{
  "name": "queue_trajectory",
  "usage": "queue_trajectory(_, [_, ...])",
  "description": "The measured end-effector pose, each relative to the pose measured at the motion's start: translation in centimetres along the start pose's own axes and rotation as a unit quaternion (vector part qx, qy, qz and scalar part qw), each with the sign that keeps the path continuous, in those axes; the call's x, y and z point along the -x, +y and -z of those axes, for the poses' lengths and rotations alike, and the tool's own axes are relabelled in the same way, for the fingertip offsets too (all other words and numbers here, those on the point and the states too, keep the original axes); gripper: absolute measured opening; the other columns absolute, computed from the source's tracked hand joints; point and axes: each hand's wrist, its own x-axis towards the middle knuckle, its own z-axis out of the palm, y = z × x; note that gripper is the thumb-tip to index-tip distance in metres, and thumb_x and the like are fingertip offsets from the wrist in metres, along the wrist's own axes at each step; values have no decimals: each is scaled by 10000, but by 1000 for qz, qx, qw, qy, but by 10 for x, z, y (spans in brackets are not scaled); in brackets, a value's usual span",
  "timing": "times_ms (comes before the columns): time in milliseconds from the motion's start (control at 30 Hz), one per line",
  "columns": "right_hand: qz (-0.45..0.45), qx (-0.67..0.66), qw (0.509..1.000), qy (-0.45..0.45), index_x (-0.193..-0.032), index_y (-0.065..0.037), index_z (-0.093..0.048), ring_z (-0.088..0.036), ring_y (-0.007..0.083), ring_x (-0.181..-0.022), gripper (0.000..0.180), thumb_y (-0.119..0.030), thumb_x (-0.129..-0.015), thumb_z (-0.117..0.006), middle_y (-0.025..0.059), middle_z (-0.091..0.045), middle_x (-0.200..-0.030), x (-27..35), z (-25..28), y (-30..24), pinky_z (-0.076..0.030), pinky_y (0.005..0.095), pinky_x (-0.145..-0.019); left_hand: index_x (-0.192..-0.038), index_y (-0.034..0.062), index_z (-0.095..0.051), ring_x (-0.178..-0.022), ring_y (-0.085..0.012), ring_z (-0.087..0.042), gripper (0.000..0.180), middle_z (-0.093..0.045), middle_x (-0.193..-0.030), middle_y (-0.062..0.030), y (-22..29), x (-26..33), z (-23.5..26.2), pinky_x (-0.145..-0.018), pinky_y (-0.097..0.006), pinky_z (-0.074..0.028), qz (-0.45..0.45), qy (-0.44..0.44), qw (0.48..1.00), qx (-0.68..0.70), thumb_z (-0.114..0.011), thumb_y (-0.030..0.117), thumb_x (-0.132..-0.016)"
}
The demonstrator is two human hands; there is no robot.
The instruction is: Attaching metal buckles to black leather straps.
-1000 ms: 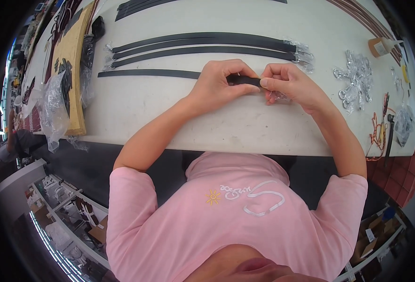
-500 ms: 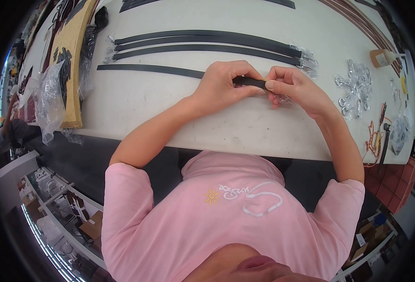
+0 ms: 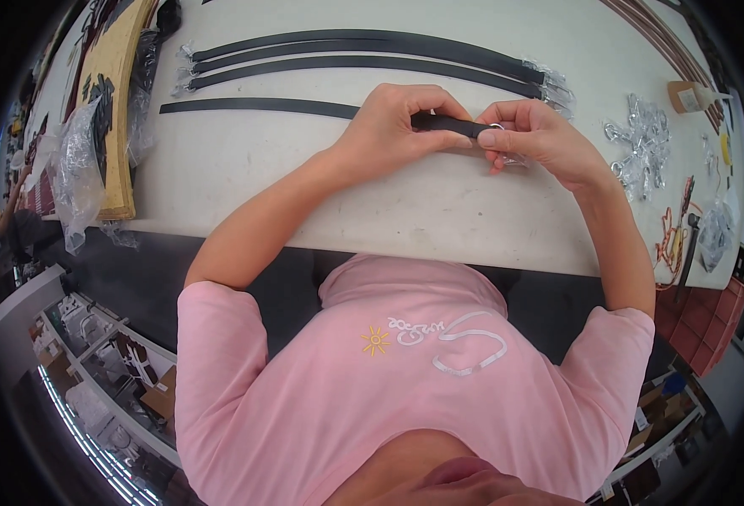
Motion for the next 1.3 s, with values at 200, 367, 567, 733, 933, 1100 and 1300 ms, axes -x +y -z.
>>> queue_trajectory(200, [12,-12,1000,8,-1011,-12,-665,-611,60,-725,253,-239,-928,-740,-14,-638,-807,-2,-2,5,-521,228,-724,-990,6,-753,-749,-58,-615,186,-707,-838,-10,-4,1,1,-670,-214,-497,-4,-10,1000,4,-822,95,-842])
queue_trajectory(367, [20,-25,999,15,-1034,-18,-686,-634,83,-701,275,-251,-902,-750,11,-663,-782,-3,-2,9,-491,208,-706,-1001,4,-753,-748,-56,-610,195,-704,-839,-7,-2,0,0,-671,-210,-494,0,-12,1000,6,-822,100,-845])
queue_trajectory(567, [19,-25,999,22,-1019,-26,-682,-634,74,-694,262,-250,-903,-751,8,-667,-770,-3,-3,7,-482,200,-698,-1002,6,-754,-734,-51,-591,191,-696,-831,0,-2,0,0,-655,-201,-477,8,-10,1000,6,-820,101,-851])
queue_trajectory(733, [16,-16,999,22,-1011,-27,-674,-622,59,-711,251,-248,-917,-746,-4,-652,-792,-3,-5,7,-494,204,-697,-1000,5,-755,-717,-46,-575,186,-689,-824,4,-3,0,0,-632,-200,-460,2,-10,1000,6,-818,102,-853])
queue_trajectory(933, [18,-12,999,26,-1017,-31,-677,-626,68,-686,256,-257,-918,-747,8,-660,-775,-4,-8,10,-460,200,-669,-1012,14,-761,-758,-113,-666,215,-746,-863,-79,-2,2,2,-712,-252,-539,10,-14,1000,-5,-811,109,-827])
queue_trajectory(1100, [21,25,999,35,-991,-31,-669,-600,70,-683,227,-248,-938,-710,6,-630,-762,-5,-9,18,-462,219,-662,-1016,-5,-749,-740,-57,-605,199,-705,-832,-15,-3,-2,-2,-664,-208,-493,-15,-23,999,-25,-810,97,-856])
queue_trajectory(1300, [24,89,991,95,-952,-38,-654,-528,76,-686,220,-257,-962,-642,-5,-571,-762,-1,-30,13,-464,241,-656,-1048,-14,-738,-778,-70,-629,226,-715,-878,-28,-5,3,3,-702,-217,-517,-29,-38,998,-26,-804,94,-861])
